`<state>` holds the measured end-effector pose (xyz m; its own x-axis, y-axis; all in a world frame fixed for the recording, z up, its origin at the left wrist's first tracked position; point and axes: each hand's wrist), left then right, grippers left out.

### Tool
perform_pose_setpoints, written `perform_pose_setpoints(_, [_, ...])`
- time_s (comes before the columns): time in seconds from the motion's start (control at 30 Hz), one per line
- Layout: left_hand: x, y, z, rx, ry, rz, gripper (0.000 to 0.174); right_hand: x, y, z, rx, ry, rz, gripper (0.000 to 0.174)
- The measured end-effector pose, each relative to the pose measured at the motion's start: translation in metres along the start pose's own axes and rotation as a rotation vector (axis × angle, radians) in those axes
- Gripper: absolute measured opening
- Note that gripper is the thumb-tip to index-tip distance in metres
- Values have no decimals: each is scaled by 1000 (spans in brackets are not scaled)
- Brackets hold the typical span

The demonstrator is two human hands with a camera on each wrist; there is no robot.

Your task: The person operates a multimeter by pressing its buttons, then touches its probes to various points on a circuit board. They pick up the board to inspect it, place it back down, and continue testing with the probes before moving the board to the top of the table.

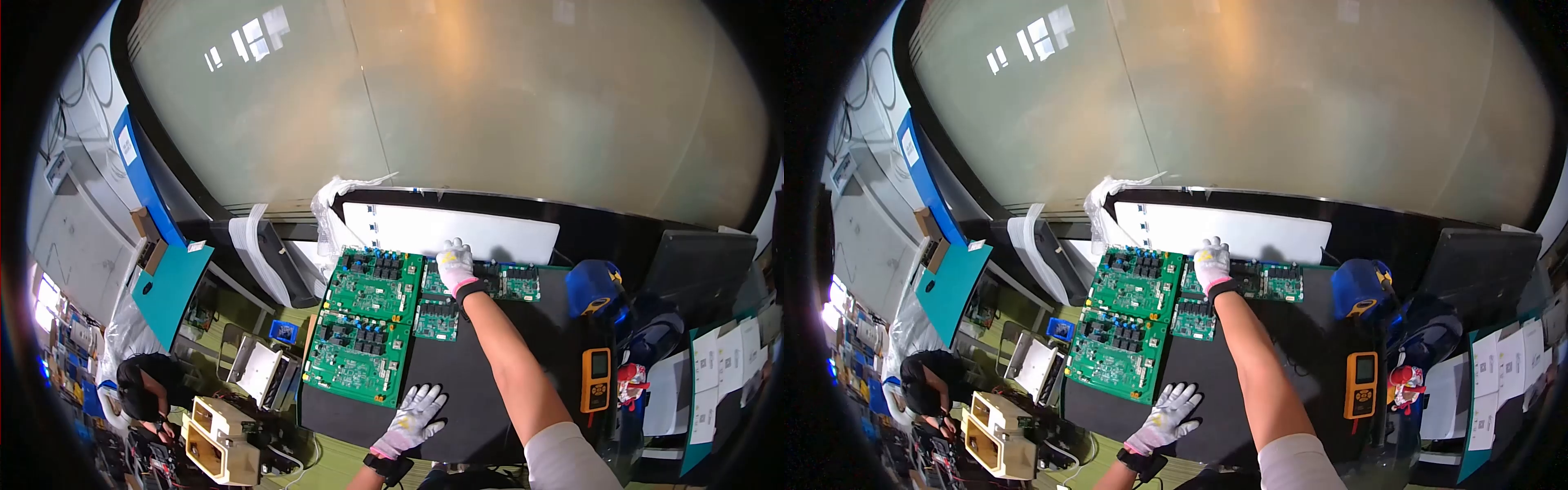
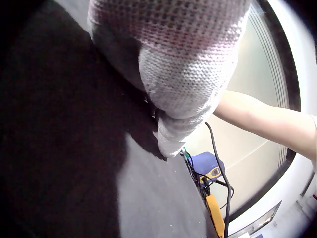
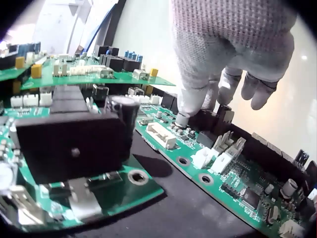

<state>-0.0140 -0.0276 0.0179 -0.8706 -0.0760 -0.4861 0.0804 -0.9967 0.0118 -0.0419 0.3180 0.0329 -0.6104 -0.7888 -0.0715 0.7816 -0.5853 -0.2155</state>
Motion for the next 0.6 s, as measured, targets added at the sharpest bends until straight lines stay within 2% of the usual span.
perform_pose_setpoints(0.23, [0, 0, 1, -11, -38, -8, 55, -5, 3, 10, 39, -54, 87, 22])
perform_pose_setpoints(0.37, [-1, -1, 4, -10, -32, -9, 56, -20, 9, 20, 50, -140, 42, 23])
perform_pose_setpoints(0.53, [1, -1, 4, -17, -7, -24, 55, -28, 41, 72, 26, -305, 5, 29])
perform_pose_setpoints(0.6, [2, -1, 2, -10, -34, -37, 56, -29, 60, 95, 72, -420, 59, 29])
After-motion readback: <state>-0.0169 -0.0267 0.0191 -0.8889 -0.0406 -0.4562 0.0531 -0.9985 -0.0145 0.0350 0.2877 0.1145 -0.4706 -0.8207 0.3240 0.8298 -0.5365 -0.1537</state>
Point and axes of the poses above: each hand's wrist, its own y-axis away from the middle knuckle, its own z-axis out of the back of the hand, x = y × z, and after that the axes turned 12 degrees about z, right-handed
